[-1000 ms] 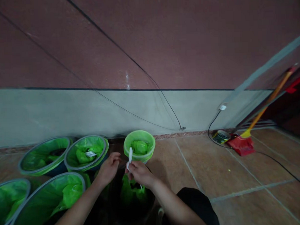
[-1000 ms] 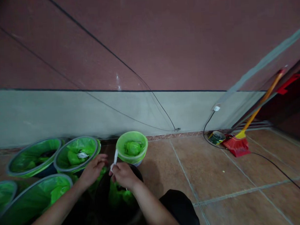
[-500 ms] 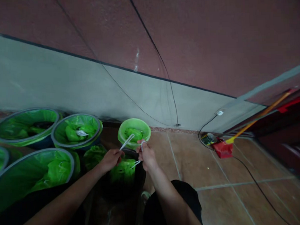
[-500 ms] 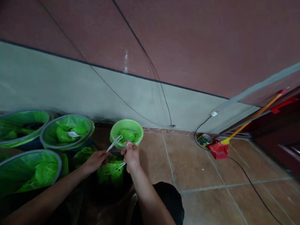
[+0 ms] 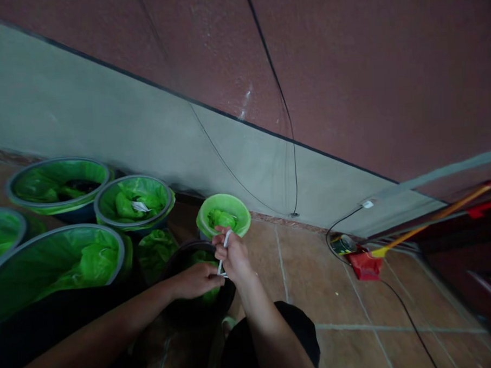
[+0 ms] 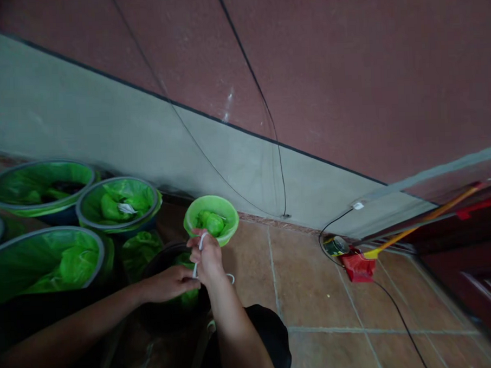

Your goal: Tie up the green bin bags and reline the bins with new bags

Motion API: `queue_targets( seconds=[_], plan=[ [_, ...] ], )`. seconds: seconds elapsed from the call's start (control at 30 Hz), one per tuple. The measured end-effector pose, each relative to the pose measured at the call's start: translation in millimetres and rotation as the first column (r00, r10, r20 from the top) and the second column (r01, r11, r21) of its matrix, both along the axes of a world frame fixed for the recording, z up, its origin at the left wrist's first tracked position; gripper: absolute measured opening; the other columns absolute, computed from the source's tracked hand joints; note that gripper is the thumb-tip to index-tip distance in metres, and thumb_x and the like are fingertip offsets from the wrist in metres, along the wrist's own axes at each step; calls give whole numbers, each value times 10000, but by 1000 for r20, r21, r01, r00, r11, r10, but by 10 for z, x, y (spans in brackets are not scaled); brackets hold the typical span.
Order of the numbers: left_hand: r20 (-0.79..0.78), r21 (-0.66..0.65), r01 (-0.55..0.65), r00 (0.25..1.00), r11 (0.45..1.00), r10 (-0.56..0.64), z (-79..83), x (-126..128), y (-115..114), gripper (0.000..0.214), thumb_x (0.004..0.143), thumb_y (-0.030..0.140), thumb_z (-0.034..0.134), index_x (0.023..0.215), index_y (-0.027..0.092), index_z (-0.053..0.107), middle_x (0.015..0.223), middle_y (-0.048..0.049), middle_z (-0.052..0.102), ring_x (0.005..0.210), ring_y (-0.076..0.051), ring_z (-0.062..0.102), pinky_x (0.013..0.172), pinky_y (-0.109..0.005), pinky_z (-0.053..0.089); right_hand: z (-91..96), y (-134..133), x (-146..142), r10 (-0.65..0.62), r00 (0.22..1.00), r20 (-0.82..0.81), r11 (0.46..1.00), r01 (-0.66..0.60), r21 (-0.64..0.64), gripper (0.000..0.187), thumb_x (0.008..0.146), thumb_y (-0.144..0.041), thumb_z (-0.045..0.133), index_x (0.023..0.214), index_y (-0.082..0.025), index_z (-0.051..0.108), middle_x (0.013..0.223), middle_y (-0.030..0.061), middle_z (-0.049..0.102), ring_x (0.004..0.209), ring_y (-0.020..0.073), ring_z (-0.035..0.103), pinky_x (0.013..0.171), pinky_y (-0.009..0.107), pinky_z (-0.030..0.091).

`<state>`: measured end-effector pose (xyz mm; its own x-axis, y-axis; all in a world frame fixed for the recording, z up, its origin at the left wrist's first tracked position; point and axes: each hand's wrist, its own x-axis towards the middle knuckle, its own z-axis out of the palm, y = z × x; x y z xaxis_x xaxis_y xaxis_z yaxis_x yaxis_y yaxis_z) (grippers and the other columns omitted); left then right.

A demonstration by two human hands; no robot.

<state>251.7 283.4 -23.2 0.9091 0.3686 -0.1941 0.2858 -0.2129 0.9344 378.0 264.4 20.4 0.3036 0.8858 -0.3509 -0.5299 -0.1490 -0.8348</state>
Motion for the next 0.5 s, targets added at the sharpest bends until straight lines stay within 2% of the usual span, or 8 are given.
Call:
queue_targets(
  seconds=[0.07, 0.13, 0.17, 0.23, 0.3, 0.33, 0.4, 0.5],
  plan=[
    [-40, 7, -108, 993, 994, 109, -96, 7, 42, 494, 891, 551, 425, 708, 172, 684, 637, -19, 622, 642, -159, 546, 657, -261, 404, -126, -13, 0, -12, 984, 176, 998, 22, -55, 279, 912, -407, 549, 1038, -172, 633, 754, 1, 665, 531, 82, 484, 532, 202, 401],
    [-61, -20, -217, 975, 976, 215, -183, 4, 116, 609, 873, 661, 369, 648, 171, 652, 548, -8, 531, 570, -150, 490, 602, -269, 368, -242, -35, 30, 60, 889, 453, 988, 10, -152, 240, 900, -315, 572, 1095, -191, 636, 842, 6, 689, 709, 130, 607, 692, 247, 477],
    [-70, -43, -257, 965, 966, 253, -214, -4, 160, 653, 849, 716, 357, 636, 171, 646, 520, 0, 493, 545, -145, 463, 582, -272, 352, -288, -50, 50, 146, 794, 591, 977, -24, -210, 255, 892, -269, 577, 1127, -196, 642, 865, 7, 694, 783, 151, 635, 758, 266, 483],
    [-85, -101, -315, 948, 944, 307, -251, -35, 245, 716, 792, 802, 360, 644, 166, 654, 493, 16, 450, 518, -137, 420, 559, -276, 326, -346, -84, 83, 332, 534, 777, 940, -119, -320, 266, 904, -210, 549, 1141, -192, 669, 896, 25, 710, 883, 179, 657, 840, 291, 469],
    [-100, -159, -369, 929, 916, 357, -264, -73, 307, 727, 742, 837, 397, 656, 163, 655, 486, 28, 435, 508, -128, 384, 542, -275, 301, -355, -124, 91, 458, 299, 837, 887, -216, -408, 245, 935, -182, 491, 1024, -183, 719, 898, 51, 730, 902, 184, 665, 850, 288, 455],
    [-110, -180, -400, 916, 899, 386, -267, -91, 327, 708, 729, 832, 419, 647, 165, 643, 487, 31, 436, 506, -124, 371, 536, -274, 290, -343, -145, 86, 486, 224, 845, 867, -247, -433, 263, 942, -166, 470, 951, -181, 733, 894, 59, 740, 889, 179, 669, 835, 278, 451],
    [-138, -188, -468, 883, 863, 449, -269, -119, 351, 636, 736, 775, 449, 592, 173, 595, 491, 26, 448, 506, -119, 362, 531, -271, 277, -299, -187, 66, 500, 148, 853, 851, -266, -453, 279, 932, -143, 473, 858, -176, 740, 876, 67, 753, 841, 167, 671, 782, 256, 442],
    [-164, -167, -490, 870, 856, 466, -244, -142, 382, 456, 748, 585, 499, 559, 176, 574, 524, 5, 511, 527, -126, 403, 545, -268, 298, -231, -251, 44, 499, 110, 860, 841, -299, -450, 223, 893, -143, 540, 803, -177, 741, 802, 49, 745, 751, 149, 649, 686, 236, 411]
  ],
)
